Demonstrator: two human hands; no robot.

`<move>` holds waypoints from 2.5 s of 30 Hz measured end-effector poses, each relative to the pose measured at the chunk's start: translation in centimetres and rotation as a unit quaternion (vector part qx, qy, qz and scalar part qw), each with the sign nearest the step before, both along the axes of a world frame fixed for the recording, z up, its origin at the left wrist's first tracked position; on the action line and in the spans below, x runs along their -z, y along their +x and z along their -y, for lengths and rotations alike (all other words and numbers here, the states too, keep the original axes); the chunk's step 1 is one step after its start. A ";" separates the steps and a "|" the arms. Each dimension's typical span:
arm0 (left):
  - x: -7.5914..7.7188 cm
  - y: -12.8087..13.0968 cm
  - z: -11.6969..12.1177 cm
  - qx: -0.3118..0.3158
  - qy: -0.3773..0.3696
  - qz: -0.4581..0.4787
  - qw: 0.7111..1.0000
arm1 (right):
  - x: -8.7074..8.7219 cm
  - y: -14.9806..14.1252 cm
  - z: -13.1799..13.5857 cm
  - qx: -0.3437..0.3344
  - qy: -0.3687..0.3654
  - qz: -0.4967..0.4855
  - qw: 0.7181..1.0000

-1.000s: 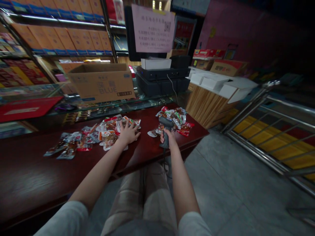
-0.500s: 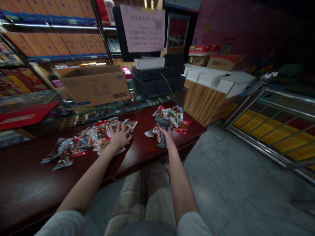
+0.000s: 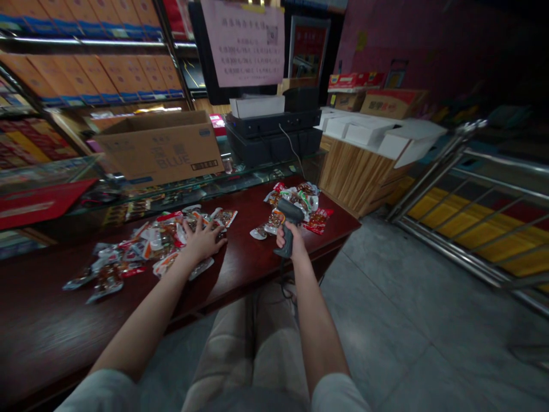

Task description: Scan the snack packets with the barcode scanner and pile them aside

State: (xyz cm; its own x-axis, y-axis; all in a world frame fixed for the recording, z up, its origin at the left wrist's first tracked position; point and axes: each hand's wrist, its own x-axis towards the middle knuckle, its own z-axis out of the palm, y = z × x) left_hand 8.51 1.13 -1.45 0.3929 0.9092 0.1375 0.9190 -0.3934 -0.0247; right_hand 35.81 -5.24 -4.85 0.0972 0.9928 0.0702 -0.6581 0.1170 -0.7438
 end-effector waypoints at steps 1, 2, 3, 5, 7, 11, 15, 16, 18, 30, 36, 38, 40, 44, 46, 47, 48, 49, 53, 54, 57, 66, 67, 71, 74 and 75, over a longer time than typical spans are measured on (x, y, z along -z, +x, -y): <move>-0.3 0.5 0.0 -0.005 0.003 0.001 1.000 | 0.0 0.2 0.1 0.003 0.003 -0.011 1.000; -0.5 1.1 0.0 -0.005 0.014 0.005 1.000 | 0.0 0.3 0.1 0.007 0.007 -0.021 1.000; -0.8 1.8 0.0 0.005 0.029 0.011 0.999 | 0.1 0.4 0.2 0.011 0.010 -0.028 0.999; -1.1 3.9 -0.2 0.045 0.055 0.032 0.997 | 0.0 0.5 0.3 0.017 0.013 -0.035 0.999; -1.2 6.4 -0.6 0.095 0.030 0.066 0.993 | 0.0 0.5 0.4 0.022 0.015 -0.038 0.999; -0.4 11.9 -1.9 0.136 -0.090 0.157 0.974 | -0.2 0.6 0.5 0.043 0.018 -0.037 0.998; 1.0 15.2 -3.2 0.104 -0.148 0.188 0.965 | -0.2 0.9 0.5 0.065 0.016 -0.057 0.996; 1.4 15.6 -3.4 0.098 -0.157 0.205 0.961 | -0.1 1.0 0.5 0.064 0.018 -0.063 0.996; 2.1 15.7 -3.8 0.087 -0.169 0.268 0.944 | 0.1 1.1 0.4 0.053 0.024 -0.066 0.996; 1.8 11.0 -4.3 0.049 -0.154 0.586 0.794 | 0.2 0.0 0.4 -0.019 0.015 0.017 1.000; 2.9 9.3 -3.5 0.085 -0.127 0.602 0.784 | 0.3 -1.2 0.2 -0.052 -0.005 0.085 0.995; 3.1 9.1 -3.6 0.069 -0.123 0.598 0.789 | 0.2 -1.1 0.2 -0.059 -0.016 0.089 0.994; 3.2 9.0 -3.6 0.063 -0.122 0.595 0.792 | 0.1 -1.0 0.2 -0.068 -0.025 0.091 0.993; 3.4 8.8 -3.7 0.059 -0.116 0.587 0.799 | 0.0 -0.8 0.2 -0.078 -0.032 0.097 0.992; 3.5 8.7 -3.7 0.058 -0.118 0.586 0.800 | 0.0 -0.7 0.2 -0.089 -0.035 0.098 0.991; 3.6 8.7 -3.7 0.059 -0.119 0.584 0.801 | 0.0 -0.7 0.2 -0.096 -0.037 0.098 0.990; 3.6 8.7 -3.7 0.061 -0.120 0.584 0.801 | 0.0 -0.7 0.2 -0.101 -0.039 0.098 0.989; 3.6 8.7 -3.7 0.064 -0.121 0.584 0.800 | 0.0 -0.7 0.2 -0.104 -0.040 0.098 0.989; 3.3 8.8 -3.4 0.069 -0.120 0.581 0.802 | 0.1 -0.6 0.2 -0.103 -0.046 0.101 0.988; 3.2 8.8 -3.3 0.070 -0.120 0.578 0.804 | 0.1 -0.6 0.2 -0.100 -0.047 0.102 0.989; 2.7 8.9 -3.0 0.067 -0.118 0.566 0.813 | 0.2 -0.6 0.2 -0.088 -0.045 0.099 0.990; 2.4 8.9 -2.6 0.074 -0.062 0.551 0.829 | 0.0 -0.6 0.2 -0.088 -0.047 0.098 0.990; 2.3 8.8 -2.4 0.060 -0.042 0.531 0.844 | 0.0 -0.6 0.2 -0.093 -0.048 0.097 0.990; 1.3 8.2 -1.2 -0.054 0.043 0.356 0.932 | -0.1 -0.5 0.2 -0.102 -0.047 0.090 0.990; 0.4 7.7 -0.5 -0.114 0.105 0.244 0.957 | -0.2 -0.5 0.2 -0.107 -0.047 0.085 0.989; 0.2 7.6 -0.4 -0.126 0.123 0.227 0.958 | -0.2 -0.5 0.2 -0.109 -0.048 0.084 0.989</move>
